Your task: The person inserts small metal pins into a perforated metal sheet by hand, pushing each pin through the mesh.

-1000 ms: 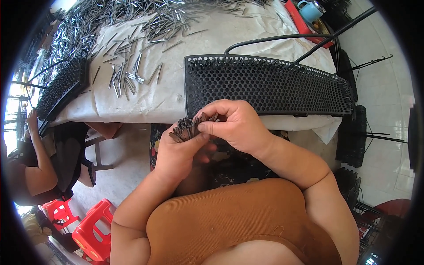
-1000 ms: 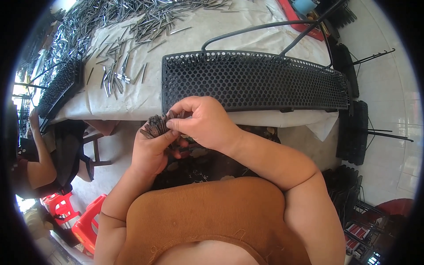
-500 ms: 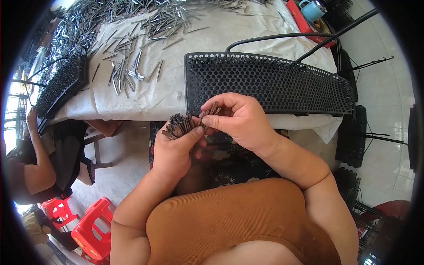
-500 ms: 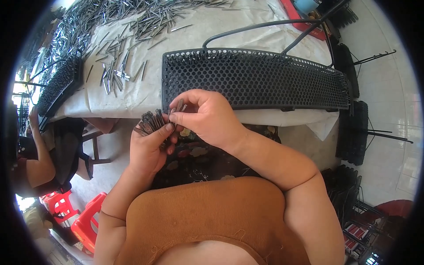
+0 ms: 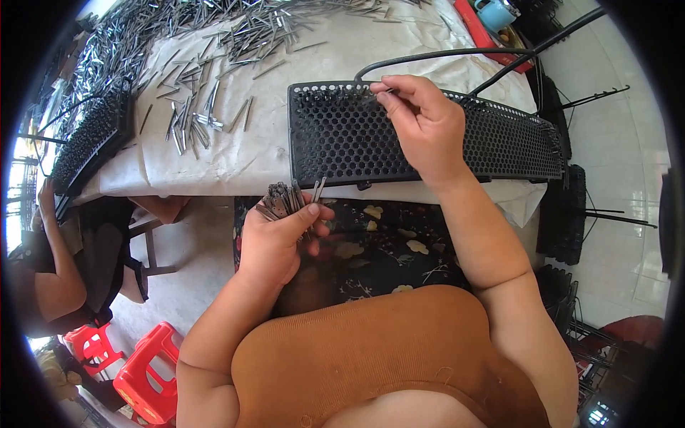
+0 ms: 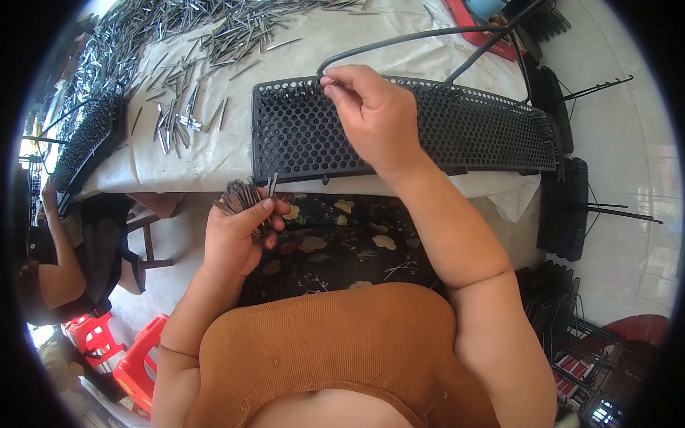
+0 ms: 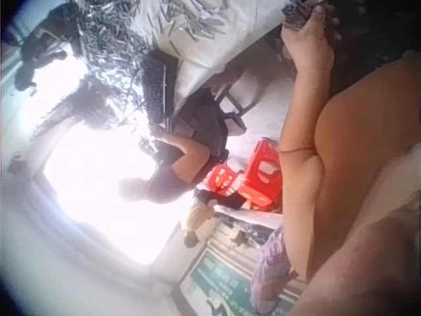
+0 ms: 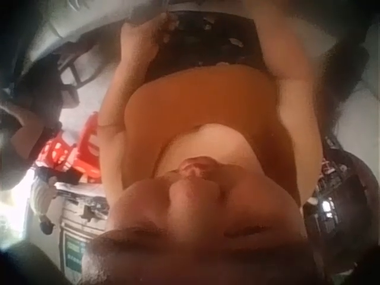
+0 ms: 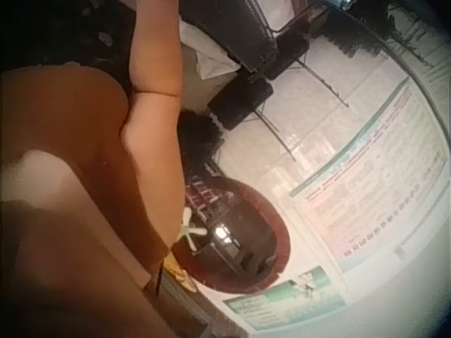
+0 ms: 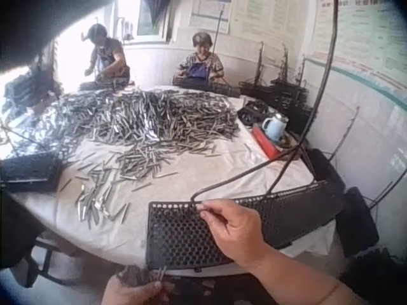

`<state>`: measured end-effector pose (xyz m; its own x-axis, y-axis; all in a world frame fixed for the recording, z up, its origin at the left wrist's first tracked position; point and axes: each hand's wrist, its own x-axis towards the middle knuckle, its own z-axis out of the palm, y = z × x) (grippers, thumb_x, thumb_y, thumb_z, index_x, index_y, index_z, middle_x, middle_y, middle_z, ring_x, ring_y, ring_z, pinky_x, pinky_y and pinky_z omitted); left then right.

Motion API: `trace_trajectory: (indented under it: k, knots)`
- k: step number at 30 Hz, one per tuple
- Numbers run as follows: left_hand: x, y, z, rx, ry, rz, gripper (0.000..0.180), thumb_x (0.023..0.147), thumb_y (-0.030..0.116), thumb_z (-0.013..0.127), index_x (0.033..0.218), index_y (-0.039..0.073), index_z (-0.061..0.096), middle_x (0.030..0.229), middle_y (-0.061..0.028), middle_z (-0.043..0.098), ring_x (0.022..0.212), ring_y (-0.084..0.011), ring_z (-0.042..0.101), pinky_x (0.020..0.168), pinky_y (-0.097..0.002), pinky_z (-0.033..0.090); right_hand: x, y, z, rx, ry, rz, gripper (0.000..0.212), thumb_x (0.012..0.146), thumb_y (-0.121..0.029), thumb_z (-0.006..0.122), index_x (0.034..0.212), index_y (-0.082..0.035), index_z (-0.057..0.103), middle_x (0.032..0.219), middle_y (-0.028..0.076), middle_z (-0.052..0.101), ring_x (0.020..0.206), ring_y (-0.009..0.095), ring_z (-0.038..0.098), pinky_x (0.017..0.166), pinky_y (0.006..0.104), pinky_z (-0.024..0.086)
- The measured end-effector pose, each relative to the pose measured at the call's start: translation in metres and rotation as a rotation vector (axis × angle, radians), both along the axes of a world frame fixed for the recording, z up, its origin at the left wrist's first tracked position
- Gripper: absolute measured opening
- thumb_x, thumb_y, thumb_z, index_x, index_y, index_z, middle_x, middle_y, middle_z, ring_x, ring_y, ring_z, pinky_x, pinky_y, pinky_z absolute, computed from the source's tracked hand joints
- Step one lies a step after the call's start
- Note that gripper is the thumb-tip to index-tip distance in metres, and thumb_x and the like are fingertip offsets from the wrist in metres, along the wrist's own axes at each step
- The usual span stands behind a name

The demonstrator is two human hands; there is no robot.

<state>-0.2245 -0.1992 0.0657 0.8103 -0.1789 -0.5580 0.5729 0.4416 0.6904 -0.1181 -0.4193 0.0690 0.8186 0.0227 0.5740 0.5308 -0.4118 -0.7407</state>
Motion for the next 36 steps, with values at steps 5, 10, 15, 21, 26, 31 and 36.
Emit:
trace_trajectory:
  k: [5,10,15,21,26,31,36]
  knots:
    - [0.001,0.0,-0.003,0.01,0.011,-0.015,0.017,0.091,0.001,0.064,0.107,-0.002,0.059,0.09,-0.0163,0.071,0.07,-0.0176,0.066,0.049,-0.0279,0.049,0.012,-0.004,0.0,-0.081,0.039,0.016,0.012,0.089,0.0,0.068,0.101,-0.002,0.068,0.092,0.008,0.075,0.084,0.014,0.072,0.075,0.0243,0.056]
    - [0.0,0.0,-0.005,0.026,0.02,-0.019,0.018,0.09,0.001,0.065,0.107,-0.002,0.059,0.09,-0.0167,0.07,0.07,-0.0177,0.065,0.049,-0.0281,0.049,0.015,0.001,-0.001,-0.225,0.044,0.046,0.014,0.088,0.001,0.069,0.102,-0.001,0.069,0.093,0.008,0.075,0.085,0.013,0.072,0.076,0.0235,0.057]
    - [0.001,0.0,-0.006,0.028,0.014,-0.017,0.019,0.09,0.001,0.066,0.107,-0.002,0.059,0.09,-0.0167,0.07,0.07,-0.0178,0.065,0.049,-0.0282,0.05,0.024,-0.001,0.001,-0.331,-0.068,0.023,0.013,0.086,-0.013,0.071,0.098,-0.008,0.069,0.082,0.012,0.071,0.074,0.029,0.069,0.065,0.0352,0.055]
    - [0.003,0.0,-0.008,0.034,0.023,-0.014,0.018,0.09,0.001,0.066,0.106,-0.001,0.059,0.089,-0.0162,0.07,0.069,-0.0174,0.065,0.049,-0.0278,0.05,0.023,-0.001,-0.001,-0.338,0.011,0.053,0.014,0.085,-0.003,0.072,0.099,-0.002,0.071,0.09,0.008,0.075,0.079,0.016,0.072,0.071,0.0252,0.056]
    - [0.003,0.0,-0.007,0.065,0.025,-0.025,0.017,0.09,0.001,0.066,0.106,-0.001,0.059,0.089,-0.0154,0.07,0.069,-0.0169,0.065,0.049,-0.027,0.049,0.028,-0.002,-0.003,-0.388,-0.138,0.051,0.016,0.082,-0.009,0.074,0.098,-0.006,0.072,0.088,0.008,0.073,0.084,0.025,0.069,0.074,0.0336,0.055]
    - [0.003,-0.001,-0.006,0.062,0.023,-0.022,0.017,0.09,0.001,0.066,0.106,-0.001,0.059,0.089,-0.0149,0.07,0.069,-0.0167,0.065,0.049,-0.0266,0.049,0.032,-0.004,-0.003,-0.571,-0.215,0.108,0.02,0.08,-0.009,0.076,0.1,-0.005,0.074,0.102,0.006,0.074,0.094,0.025,0.066,0.084,0.0349,0.054]
    - [0.001,-0.001,-0.003,0.037,0.001,-0.017,0.017,0.091,0.002,0.066,0.106,-0.001,0.06,0.089,-0.0145,0.07,0.07,-0.0165,0.065,0.05,-0.0263,0.049,0.016,0.001,0.001,-0.527,-0.314,-0.002,0.016,0.079,-0.012,0.075,0.093,-0.004,0.074,0.094,0.01,0.073,0.085,0.027,0.066,0.078,0.0375,0.054]
